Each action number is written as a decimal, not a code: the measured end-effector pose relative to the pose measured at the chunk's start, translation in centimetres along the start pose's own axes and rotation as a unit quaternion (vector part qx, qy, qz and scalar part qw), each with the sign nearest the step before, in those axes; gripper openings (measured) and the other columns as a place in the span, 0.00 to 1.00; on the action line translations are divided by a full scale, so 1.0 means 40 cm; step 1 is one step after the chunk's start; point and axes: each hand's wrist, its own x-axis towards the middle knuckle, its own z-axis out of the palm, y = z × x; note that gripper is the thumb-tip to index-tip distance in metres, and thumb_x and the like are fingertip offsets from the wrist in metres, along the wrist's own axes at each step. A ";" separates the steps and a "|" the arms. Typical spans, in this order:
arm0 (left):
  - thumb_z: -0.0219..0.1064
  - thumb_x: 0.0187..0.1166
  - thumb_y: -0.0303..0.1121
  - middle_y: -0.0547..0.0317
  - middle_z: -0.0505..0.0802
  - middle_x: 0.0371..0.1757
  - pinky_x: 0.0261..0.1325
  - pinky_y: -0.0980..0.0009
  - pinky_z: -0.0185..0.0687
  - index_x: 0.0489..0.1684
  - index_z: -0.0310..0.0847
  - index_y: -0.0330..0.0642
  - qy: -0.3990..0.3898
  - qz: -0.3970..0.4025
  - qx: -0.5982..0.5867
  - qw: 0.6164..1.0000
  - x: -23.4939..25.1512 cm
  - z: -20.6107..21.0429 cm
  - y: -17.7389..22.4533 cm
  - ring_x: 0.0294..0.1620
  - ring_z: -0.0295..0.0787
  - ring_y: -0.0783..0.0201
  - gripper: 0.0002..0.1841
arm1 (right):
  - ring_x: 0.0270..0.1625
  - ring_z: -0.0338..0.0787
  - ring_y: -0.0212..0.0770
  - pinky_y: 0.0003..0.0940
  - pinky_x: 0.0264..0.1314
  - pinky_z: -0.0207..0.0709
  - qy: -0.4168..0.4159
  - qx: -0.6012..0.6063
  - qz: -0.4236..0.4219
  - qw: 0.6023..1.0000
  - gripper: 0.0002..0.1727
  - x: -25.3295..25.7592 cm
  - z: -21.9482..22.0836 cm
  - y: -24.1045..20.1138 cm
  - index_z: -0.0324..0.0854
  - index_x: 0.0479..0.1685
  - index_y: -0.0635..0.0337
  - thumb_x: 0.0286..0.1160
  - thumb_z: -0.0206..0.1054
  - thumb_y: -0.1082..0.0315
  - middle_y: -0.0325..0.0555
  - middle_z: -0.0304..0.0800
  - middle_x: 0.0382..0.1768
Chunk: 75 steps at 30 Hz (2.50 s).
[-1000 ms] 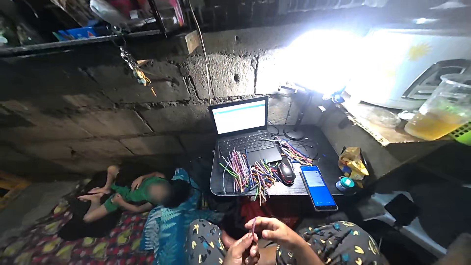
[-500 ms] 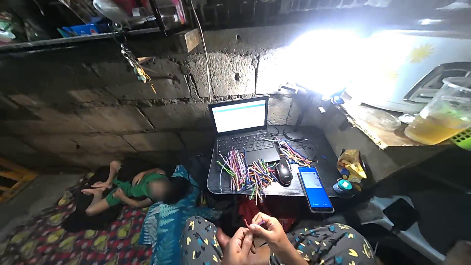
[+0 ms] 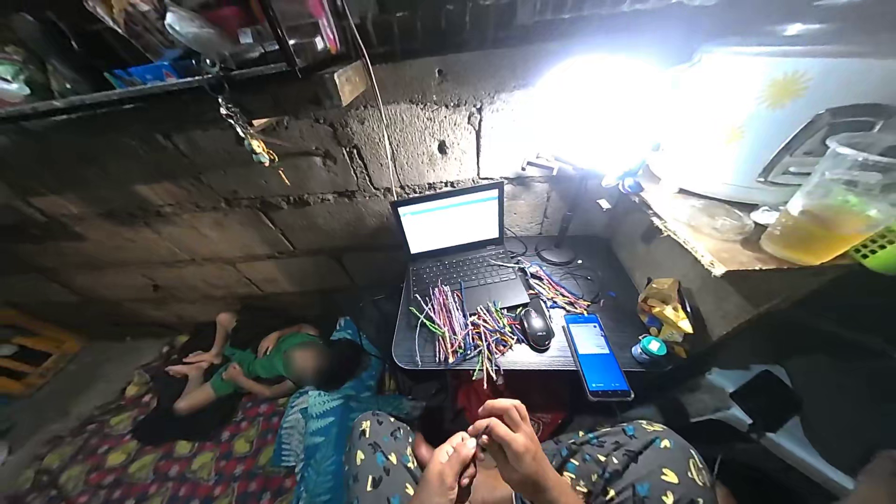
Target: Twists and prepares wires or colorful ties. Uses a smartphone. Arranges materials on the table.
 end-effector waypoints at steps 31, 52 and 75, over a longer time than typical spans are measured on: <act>0.62 0.81 0.29 0.68 0.91 0.33 0.43 0.80 0.82 0.41 0.87 0.40 0.098 0.173 0.253 0.947 -0.001 -0.017 -0.011 0.33 0.86 0.80 0.07 | 0.74 0.79 0.36 0.45 0.85 0.63 0.026 -0.084 0.003 0.996 0.15 0.001 0.021 -0.013 0.80 0.41 0.40 0.91 0.52 0.48 0.34 0.86 0.56; 0.57 0.86 0.29 0.71 0.87 0.28 0.26 0.85 0.71 0.42 0.81 0.44 0.015 0.038 0.066 0.997 -0.007 -0.036 0.004 0.21 0.76 0.81 0.06 | 0.75 0.80 0.36 0.53 0.87 0.58 -0.013 -0.084 -0.022 0.996 0.15 0.000 -0.008 -0.012 0.83 0.45 0.35 0.88 0.54 0.43 0.32 0.87 0.59; 0.59 0.84 0.36 0.77 0.77 0.19 0.21 0.84 0.65 0.37 0.84 0.51 -0.083 -0.063 -0.028 0.994 -0.023 -0.063 0.005 0.16 0.67 0.82 0.08 | 0.76 0.76 0.33 0.53 0.92 0.49 0.003 -0.056 -0.067 0.996 0.10 -0.011 -0.017 -0.013 0.83 0.49 0.31 0.88 0.58 0.46 0.30 0.83 0.57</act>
